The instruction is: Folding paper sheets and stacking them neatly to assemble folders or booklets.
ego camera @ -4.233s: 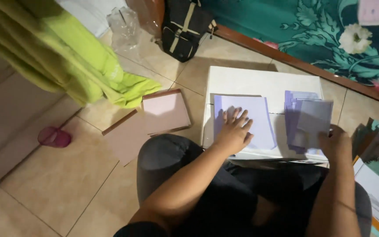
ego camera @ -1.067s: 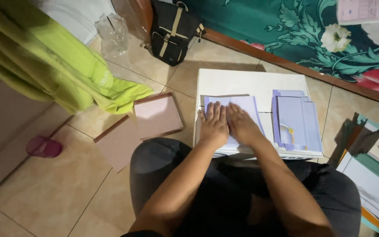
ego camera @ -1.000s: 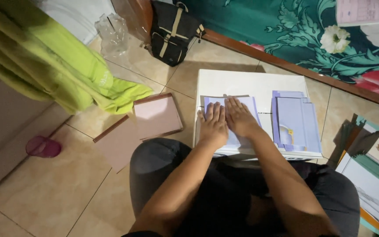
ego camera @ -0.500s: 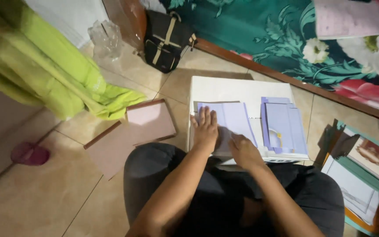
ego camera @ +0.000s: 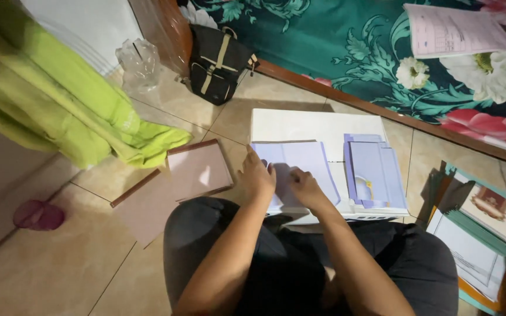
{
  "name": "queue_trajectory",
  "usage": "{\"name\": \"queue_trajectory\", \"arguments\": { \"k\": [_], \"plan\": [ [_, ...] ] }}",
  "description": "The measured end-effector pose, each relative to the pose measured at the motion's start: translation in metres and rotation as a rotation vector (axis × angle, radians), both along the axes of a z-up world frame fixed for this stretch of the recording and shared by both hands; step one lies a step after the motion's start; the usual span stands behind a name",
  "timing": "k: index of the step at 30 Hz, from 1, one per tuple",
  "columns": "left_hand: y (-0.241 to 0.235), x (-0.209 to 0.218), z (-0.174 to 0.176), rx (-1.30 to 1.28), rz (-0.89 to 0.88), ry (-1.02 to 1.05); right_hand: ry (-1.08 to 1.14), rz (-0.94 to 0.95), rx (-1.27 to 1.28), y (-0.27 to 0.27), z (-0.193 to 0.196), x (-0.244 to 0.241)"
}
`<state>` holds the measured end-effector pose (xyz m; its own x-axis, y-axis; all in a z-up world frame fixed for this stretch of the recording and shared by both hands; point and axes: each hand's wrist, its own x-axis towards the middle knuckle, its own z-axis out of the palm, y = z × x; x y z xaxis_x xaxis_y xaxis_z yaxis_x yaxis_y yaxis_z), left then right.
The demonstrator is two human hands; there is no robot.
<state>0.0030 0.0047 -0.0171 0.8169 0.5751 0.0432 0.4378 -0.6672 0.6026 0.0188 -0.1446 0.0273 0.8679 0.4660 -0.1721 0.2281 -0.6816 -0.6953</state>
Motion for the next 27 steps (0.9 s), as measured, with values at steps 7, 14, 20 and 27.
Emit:
{"name": "queue_trajectory", "arguments": {
  "k": [7,14,20,27],
  "plan": [
    [-0.019,-0.03,0.068,-0.373,-0.175,-0.457,0.11,-0.233,0.213,-0.001,0.005,-0.01],
    [-0.033,-0.006,0.02,0.002,-0.505,-0.672,-0.15,-0.469,0.439,-0.148,-0.032,0.053],
    [-0.038,-0.021,0.027,0.343,-0.734,-0.138,-0.375,-0.688,-0.344,-0.199,-0.051,0.069],
    [-0.035,-0.024,0.053,0.298,-0.741,0.094,-0.372,-0.3,-0.348,-0.103,-0.066,0.037]
  ]
}}
